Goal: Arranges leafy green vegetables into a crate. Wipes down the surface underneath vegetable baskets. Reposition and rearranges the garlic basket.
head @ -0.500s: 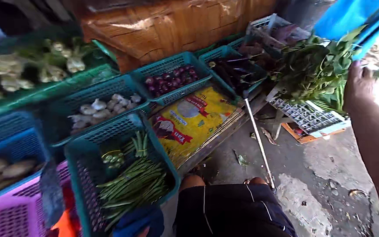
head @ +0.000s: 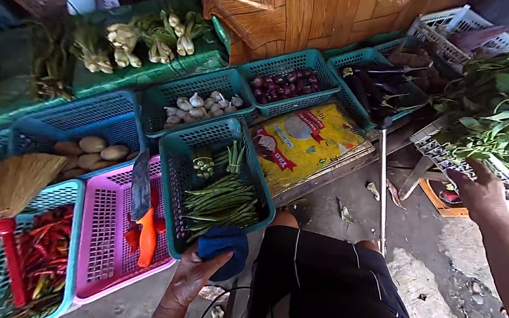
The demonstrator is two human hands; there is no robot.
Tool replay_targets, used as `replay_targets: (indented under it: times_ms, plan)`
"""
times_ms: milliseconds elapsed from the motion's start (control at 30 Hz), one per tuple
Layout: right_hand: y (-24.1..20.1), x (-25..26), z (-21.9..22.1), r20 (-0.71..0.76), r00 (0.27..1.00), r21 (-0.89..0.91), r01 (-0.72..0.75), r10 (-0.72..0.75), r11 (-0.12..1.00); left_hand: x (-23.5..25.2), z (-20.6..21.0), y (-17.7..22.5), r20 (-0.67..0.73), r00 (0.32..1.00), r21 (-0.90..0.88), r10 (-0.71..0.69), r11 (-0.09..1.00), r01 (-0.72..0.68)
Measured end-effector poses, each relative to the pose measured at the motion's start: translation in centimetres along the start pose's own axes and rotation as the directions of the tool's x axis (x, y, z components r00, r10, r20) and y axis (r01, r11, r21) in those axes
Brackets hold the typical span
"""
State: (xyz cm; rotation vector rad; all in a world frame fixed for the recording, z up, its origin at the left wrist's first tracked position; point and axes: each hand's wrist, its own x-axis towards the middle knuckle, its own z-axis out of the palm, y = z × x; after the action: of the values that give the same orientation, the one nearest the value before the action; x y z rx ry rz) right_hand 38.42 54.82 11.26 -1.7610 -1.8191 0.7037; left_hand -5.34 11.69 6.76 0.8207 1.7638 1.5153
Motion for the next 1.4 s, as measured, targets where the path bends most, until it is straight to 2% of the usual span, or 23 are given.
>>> replay_targets:
  times_ms: [100,200,267,333,400,433,467,500,533,600,633,667,733,800,933,1000,1067,1133,1200,1267,1300,1400]
  plan:
    - [-1.3,-1.4,-0.3,0.073,0.993,-0.092,0.105,-0.098,0.99,0.8,0.1,1.6,0.136,0.991,-0.059,0.007,0.998,0.001]
    - [-5.6,-6.0,1.2,0.27,0.941,-0.022,0.22,-0.206,0.975,2.4,1.2,3.9,0.296,0.952,-0.096,0.081,0.994,-0.055]
    - [-8.2,-10.0,3.8,0.447,0.833,0.143,0.295,-0.327,0.945,3.9,2.7,5.4,0.399,0.9,-0.148,0.175,0.981,-0.125]
    - [-11.1,-14.2,6.8,0.57,0.664,0.387,0.304,-0.485,0.871,5.5,4.8,6.2,0.488,0.833,-0.241,0.262,0.957,-0.16]
    - [-13.5,-17.8,10.4,0.558,0.504,0.641,0.242,-0.659,0.728,6.9,7.4,6.6,0.53,0.785,-0.306,0.323,0.935,-0.178]
    - [-14.5,-19.1,12.2,0.513,0.479,0.734,0.186,-0.712,0.653,7.5,8.6,6.5,0.521,0.776,-0.281,0.354,0.93,-0.236]
    - [-15.2,-19.9,13.6,0.468,0.507,0.777,0.154,-0.724,0.611,8.2,9.4,6.3,0.492,0.781,-0.177,0.385,0.923,-0.343]
    - [-15.6,-20.1,14.4,0.441,0.555,0.777,0.157,-0.705,0.61,8.8,9.9,6.0,0.448,0.803,0.026,0.393,0.892,-0.451]
    - [-15.9,-19.6,14.5,0.425,0.614,0.75,0.172,-0.665,0.638,9.4,9.9,5.8,0.403,0.834,0.234,0.377,0.838,-0.492]
    - [-16.2,-17.2,13.2,0.387,0.735,0.677,0.182,-0.556,0.713,10.2,9.5,5.5,0.341,0.902,0.522,0.266,0.744,-0.417]
    - [-16.3,-15.8,12.4,0.344,0.797,0.643,0.186,-0.497,0.743,10.4,9.2,5.6,0.334,0.93,0.625,0.154,0.702,-0.341]
    - [-16.5,-14.5,11.8,0.287,0.845,0.61,0.201,-0.45,0.767,10.4,9.2,5.5,0.341,0.94,0.702,0.032,0.656,-0.277]
    - [-16.8,-12.3,11.2,0.2,0.881,0.577,0.248,-0.429,0.778,10.6,9.4,4.0,0.371,0.915,0.792,-0.16,0.569,-0.221]
    - [-18.0,-10.9,11.9,0.197,0.871,0.567,0.273,-0.449,0.777,10.8,9.8,2.0,0.388,0.899,0.811,-0.205,0.539,-0.228]
    - [-20.8,-10.4,17.4,0.422,0.781,0.431,0.274,-0.46,0.86,11.1,9.8,2.0,0.373,0.894,0.781,-0.248,0.605,-0.158]
    - [-21.0,-10.6,22.4,0.514,0.698,0.241,0.44,-0.498,0.865,11.2,9.9,1.7,0.349,0.906,0.782,-0.238,0.607,-0.141]
    - [-20.1,-11.2,27.3,0.577,0.581,0.129,0.629,-0.574,0.767,11.2,10.0,1.2,0.346,0.915,0.776,-0.209,0.612,-0.154]
    - [-19.9,-11.6,30.0,0.692,0.471,0.112,0.677,-0.546,0.727,11.2,10.1,1.1,0.347,0.919,0.772,-0.189,0.614,-0.165]
    - [-20.4,-11.5,30.6,0.751,0.419,0.08,0.709,-0.51,0.701,11.2,10.2,1.3,0.341,0.918,0.776,-0.201,0.611,-0.155]
    - [-20.7,-10.8,30.7,0.733,0.437,0.051,0.729,-0.521,0.683,11.1,10.2,1.1,0.339,0.926,0.773,-0.165,0.61,-0.175]
    - [-20.4,-10.1,30.8,0.689,0.475,0.026,0.739,-0.547,0.673,11.0,10.2,0.9,0.341,0.929,0.772,-0.146,0.607,-0.187]
    - [-18.4,-6.2,30.9,0.499,0.645,-0.124,0.714,-0.579,0.689,11.0,10.0,0.8,0.353,0.923,0.776,-0.154,0.599,-0.197]
